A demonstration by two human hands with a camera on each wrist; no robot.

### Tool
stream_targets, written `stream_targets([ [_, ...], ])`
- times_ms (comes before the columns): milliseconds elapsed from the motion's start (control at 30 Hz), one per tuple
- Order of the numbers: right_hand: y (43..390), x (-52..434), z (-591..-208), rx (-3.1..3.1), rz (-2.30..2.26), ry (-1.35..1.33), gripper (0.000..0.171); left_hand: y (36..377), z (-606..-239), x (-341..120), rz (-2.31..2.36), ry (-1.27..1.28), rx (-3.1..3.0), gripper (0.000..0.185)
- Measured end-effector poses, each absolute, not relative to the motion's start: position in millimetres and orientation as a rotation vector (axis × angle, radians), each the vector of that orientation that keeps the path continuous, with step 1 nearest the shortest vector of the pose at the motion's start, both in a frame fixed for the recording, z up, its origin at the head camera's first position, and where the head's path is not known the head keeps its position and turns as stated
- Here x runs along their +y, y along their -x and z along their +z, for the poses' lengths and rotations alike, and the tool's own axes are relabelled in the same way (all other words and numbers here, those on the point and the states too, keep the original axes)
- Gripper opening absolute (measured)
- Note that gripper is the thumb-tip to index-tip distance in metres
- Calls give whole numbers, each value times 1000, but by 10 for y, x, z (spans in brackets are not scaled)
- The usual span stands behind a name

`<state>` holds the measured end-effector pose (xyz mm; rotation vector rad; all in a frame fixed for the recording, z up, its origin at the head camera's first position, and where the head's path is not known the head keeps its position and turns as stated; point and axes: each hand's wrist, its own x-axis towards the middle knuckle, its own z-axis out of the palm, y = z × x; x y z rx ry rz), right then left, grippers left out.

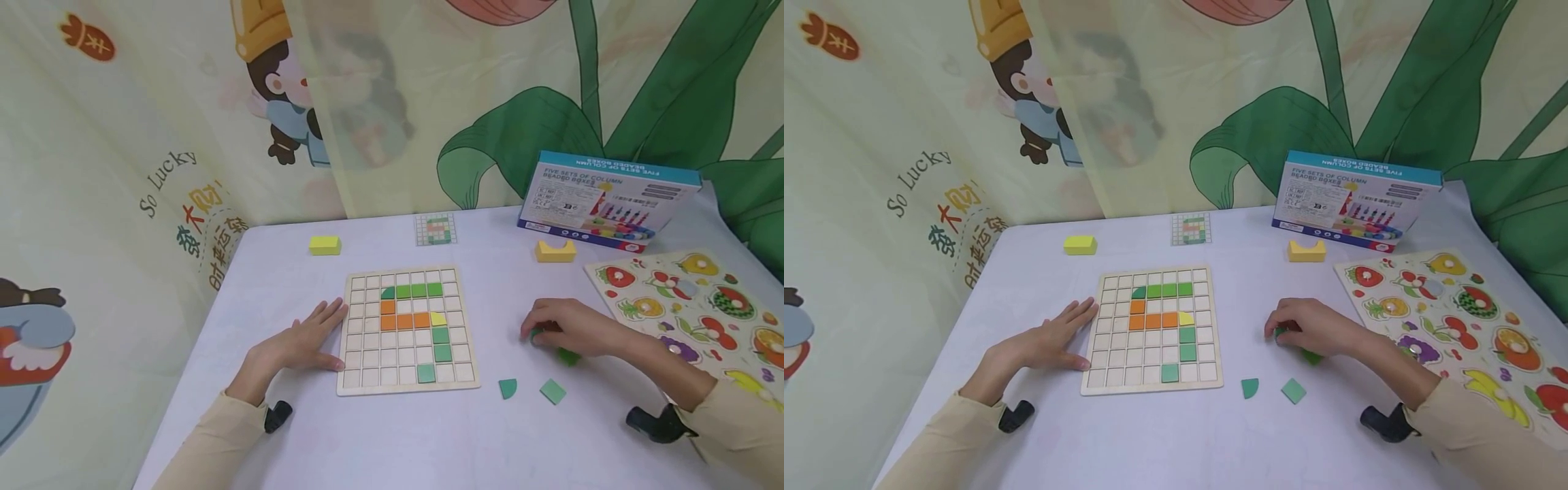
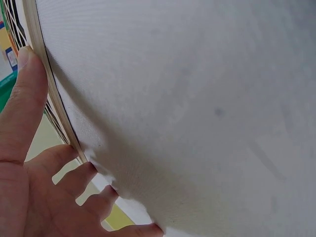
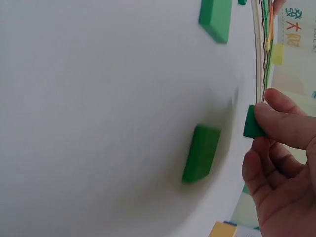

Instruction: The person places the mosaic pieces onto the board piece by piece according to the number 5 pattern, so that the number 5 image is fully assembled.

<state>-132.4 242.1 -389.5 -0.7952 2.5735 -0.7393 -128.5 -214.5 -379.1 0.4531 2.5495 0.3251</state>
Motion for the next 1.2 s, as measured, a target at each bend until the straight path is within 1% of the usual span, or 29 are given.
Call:
stream_targets([
  [133, 1325, 2251, -3866, 2571, -789, 822, 19, 1277, -3797, -2146, 338, -454, 2546, 102],
  [300, 1308, 1977, -3866, 2521, -881, 740, 17, 1266, -3804, -2151, 349, -458, 2545, 103],
  [600, 1170, 1536, -3997, 2394, -1043, 762, 16, 1271, -3788, -2138, 357, -468, 2546, 101],
  [933, 1070, 1334, -4084, 2388, -1113, 858, 12, 1291, -3783, -2144, 339, -469, 2550, 101],
  [1200, 1055, 1271, -4112, 2427, -1097, 918, 14, 1295, -3791, -2152, 342, -465, 2546, 102],
])
